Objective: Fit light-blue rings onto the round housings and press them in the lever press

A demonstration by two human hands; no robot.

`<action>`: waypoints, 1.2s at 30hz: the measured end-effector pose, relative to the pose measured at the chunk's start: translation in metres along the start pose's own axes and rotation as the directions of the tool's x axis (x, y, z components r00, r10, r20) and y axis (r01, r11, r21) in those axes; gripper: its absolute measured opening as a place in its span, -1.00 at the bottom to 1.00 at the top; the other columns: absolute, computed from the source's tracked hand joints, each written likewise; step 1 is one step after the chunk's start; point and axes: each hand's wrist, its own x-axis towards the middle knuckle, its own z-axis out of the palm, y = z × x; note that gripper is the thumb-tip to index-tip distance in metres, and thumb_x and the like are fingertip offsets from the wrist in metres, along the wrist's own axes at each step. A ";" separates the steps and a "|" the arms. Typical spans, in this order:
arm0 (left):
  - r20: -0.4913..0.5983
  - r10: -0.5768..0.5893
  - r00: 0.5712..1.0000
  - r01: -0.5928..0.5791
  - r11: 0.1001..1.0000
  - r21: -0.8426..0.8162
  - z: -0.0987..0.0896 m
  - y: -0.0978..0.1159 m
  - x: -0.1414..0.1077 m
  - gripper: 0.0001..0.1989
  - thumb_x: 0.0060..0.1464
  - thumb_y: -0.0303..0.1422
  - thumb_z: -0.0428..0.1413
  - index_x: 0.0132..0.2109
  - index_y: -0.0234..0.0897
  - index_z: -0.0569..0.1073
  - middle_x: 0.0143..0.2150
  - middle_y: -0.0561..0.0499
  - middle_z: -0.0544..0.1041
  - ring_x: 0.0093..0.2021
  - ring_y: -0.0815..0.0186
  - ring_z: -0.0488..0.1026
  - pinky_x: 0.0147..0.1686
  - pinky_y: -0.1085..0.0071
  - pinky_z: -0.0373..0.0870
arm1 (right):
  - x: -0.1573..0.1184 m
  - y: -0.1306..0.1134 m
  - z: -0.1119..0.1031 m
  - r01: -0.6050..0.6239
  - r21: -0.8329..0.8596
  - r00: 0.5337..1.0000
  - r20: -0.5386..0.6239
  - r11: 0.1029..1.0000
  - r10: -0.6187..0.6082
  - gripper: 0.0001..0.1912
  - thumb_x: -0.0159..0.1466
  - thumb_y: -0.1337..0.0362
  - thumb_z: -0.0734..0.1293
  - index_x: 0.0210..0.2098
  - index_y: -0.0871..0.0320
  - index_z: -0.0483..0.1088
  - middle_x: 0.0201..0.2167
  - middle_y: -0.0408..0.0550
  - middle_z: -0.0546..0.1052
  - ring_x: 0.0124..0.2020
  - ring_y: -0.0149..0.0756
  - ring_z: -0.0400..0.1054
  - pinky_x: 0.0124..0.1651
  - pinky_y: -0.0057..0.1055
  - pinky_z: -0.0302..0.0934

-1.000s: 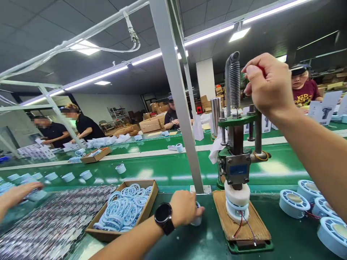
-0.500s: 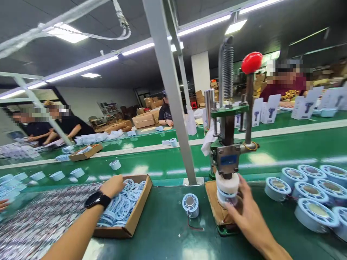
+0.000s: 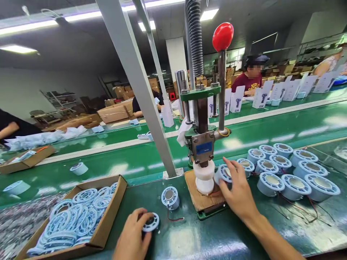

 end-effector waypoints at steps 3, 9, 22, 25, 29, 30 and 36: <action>0.041 -0.050 0.998 0.053 0.996 -0.065 0.008 0.000 -0.025 -0.61 0.06 -0.31 0.08 0.06 -0.07 0.50 0.16 -0.11 0.47 0.13 0.06 0.45 0.06 0.06 0.49 | -0.004 0.036 -0.016 0.151 -0.239 0.980 0.163 0.959 -0.114 -0.52 0.28 0.26 0.16 0.17 0.16 0.29 0.05 0.12 0.33 0.05 -0.02 0.29 0.13 0.00 0.26; 0.108 -0.170 0.980 0.183 0.974 -0.130 0.010 0.020 -0.038 -0.55 0.15 -0.29 0.09 0.20 -0.10 0.37 0.26 -0.07 0.39 0.27 0.06 0.28 0.20 0.00 0.35 | -0.017 0.042 -0.036 0.286 -0.484 0.958 0.135 0.827 -0.252 -0.57 0.32 0.22 0.10 0.03 0.27 0.41 0.10 0.27 0.32 0.06 0.23 0.26 0.05 0.18 0.23; -0.041 -0.286 0.957 0.269 0.934 -0.233 0.021 0.027 -0.032 -0.51 0.09 -0.20 0.14 0.17 -0.13 0.39 0.08 -0.13 0.52 0.10 0.00 0.45 0.07 -0.06 0.44 | -0.056 -0.112 0.071 0.197 0.108 0.817 0.531 0.974 -0.224 -0.50 0.23 0.42 0.28 0.15 0.03 0.37 0.24 0.18 0.28 0.21 0.06 0.27 0.12 -0.02 0.35; -0.039 -0.365 0.930 0.319 0.856 -0.407 0.020 0.036 -0.037 -0.46 0.10 -0.20 0.13 0.23 -0.11 0.31 0.07 -0.10 0.55 0.03 0.06 0.53 0.01 0.07 0.52 | -0.089 -0.076 0.055 0.242 0.252 0.828 0.449 0.937 -0.334 -0.42 0.17 0.43 0.30 0.18 -0.04 0.33 0.26 0.02 0.29 0.18 -0.11 0.33 0.12 -0.26 0.37; -0.001 -0.116 0.993 0.100 0.857 -0.505 0.015 0.071 -0.036 -0.29 0.08 -0.25 0.16 0.35 -0.02 0.12 0.16 -0.07 0.50 0.07 0.10 0.52 0.03 0.20 0.53 | -0.126 -0.049 0.043 0.150 0.352 0.904 0.329 0.924 -0.272 -0.23 0.13 0.39 0.32 0.32 0.10 0.10 0.19 0.03 0.38 0.13 -0.14 0.39 0.10 -0.38 0.38; 0.003 -0.017 1.000 0.016 0.871 -0.491 0.013 0.080 -0.034 -0.25 0.06 -0.28 0.18 0.36 0.00 0.11 0.18 -0.07 0.48 0.10 0.08 0.49 0.04 0.20 0.52 | -0.132 -0.049 0.042 0.107 0.358 0.920 0.318 0.928 -0.229 -0.21 0.13 0.38 0.31 0.34 0.09 0.06 0.19 0.01 0.38 0.13 -0.14 0.39 0.10 -0.36 0.37; 0.039 0.147 0.988 -0.116 0.893 -0.436 0.004 0.103 -0.019 -0.14 -0.04 -0.48 0.17 0.38 0.02 0.06 0.20 -0.03 0.46 0.14 0.08 0.44 0.08 0.20 0.49 | -0.133 -0.056 0.044 -0.051 0.394 0.931 0.350 0.918 -0.099 -0.18 0.15 0.36 0.25 0.36 -0.01 -0.06 0.24 -0.12 0.33 0.16 -0.25 0.36 0.13 -0.41 0.34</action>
